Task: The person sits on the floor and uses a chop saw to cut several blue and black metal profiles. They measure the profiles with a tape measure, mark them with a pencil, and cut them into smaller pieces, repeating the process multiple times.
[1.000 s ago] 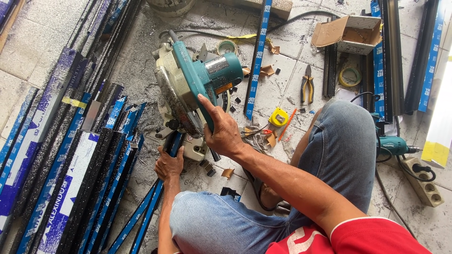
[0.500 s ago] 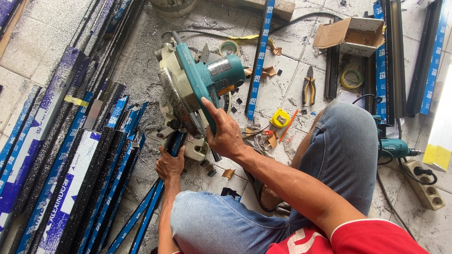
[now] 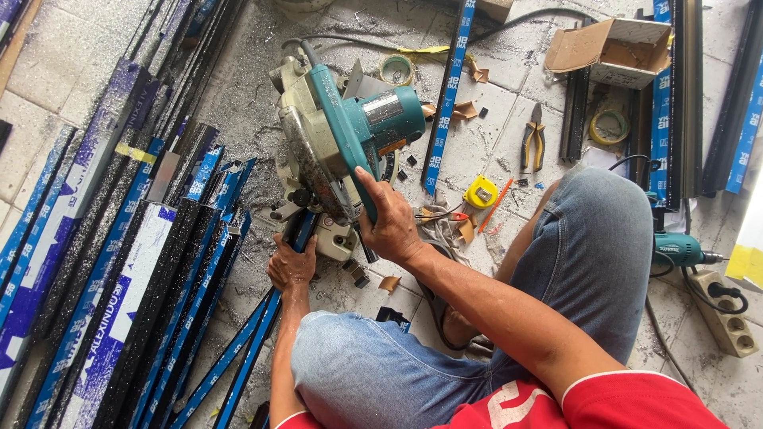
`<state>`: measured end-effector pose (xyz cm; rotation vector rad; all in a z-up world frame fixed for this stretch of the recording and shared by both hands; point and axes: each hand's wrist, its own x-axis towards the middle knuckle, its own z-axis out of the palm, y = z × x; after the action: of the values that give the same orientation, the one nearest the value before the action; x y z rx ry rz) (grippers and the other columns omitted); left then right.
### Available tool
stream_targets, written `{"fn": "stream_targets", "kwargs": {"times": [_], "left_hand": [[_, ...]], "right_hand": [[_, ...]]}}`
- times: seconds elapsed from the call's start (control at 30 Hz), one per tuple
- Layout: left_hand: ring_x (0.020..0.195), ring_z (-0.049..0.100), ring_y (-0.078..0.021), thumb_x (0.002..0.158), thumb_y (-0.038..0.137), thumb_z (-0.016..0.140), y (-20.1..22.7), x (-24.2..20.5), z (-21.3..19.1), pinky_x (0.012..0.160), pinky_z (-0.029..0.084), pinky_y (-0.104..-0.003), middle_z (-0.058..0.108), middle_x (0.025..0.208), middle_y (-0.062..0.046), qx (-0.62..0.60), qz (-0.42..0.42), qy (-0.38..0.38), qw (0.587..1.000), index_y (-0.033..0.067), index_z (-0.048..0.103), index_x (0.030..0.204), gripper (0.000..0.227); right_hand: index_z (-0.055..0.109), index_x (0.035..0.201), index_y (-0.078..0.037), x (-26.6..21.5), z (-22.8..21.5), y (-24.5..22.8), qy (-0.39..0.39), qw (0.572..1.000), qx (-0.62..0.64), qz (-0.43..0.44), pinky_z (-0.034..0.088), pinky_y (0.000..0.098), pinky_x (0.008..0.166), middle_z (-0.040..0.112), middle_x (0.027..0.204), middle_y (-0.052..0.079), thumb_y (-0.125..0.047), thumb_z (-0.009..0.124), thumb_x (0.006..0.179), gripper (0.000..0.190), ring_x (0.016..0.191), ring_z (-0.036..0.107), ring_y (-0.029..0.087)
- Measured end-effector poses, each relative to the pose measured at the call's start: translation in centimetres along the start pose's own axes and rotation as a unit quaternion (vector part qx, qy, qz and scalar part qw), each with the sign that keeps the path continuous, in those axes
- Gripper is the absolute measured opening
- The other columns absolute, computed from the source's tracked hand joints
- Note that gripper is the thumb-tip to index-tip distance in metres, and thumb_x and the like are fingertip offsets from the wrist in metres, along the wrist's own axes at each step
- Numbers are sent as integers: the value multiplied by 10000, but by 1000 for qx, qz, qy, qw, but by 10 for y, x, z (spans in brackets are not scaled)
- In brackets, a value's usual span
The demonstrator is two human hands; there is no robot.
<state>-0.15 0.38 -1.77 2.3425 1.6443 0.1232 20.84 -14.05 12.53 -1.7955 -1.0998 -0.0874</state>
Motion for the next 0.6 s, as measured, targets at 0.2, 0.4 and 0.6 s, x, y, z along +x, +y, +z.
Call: {"fn": "stream_targets", "kwargs": {"times": [0.2,0.4,0.6], "left_hand": [[765,736,-456,833,693,701,1,-1,-3,797,574,-580,689,702,-245,-5,-6,-12,1000,37,533,1233,786],[765,734,-469,853,660,709,6,-4,-13,811,570,-577,685,703,-256,-32,-2,-10,999,36,527,1205,740],[778,735,-456,890,603,701,14,-5,-26,855,559,-567,687,705,-241,-48,-10,-33,998,8,531,1246,714]], "right_hand": [[396,1574,-176,-10,5,10,8,1000,4,-25,516,477,669,606,934,136,12,631,791,839,720,639,386],[397,1565,-152,-10,5,11,11,999,7,-35,507,481,672,590,932,149,20,627,790,828,735,626,400],[394,1567,-130,-16,10,18,16,999,6,-43,510,484,669,593,920,156,38,613,783,831,731,627,411]]}}
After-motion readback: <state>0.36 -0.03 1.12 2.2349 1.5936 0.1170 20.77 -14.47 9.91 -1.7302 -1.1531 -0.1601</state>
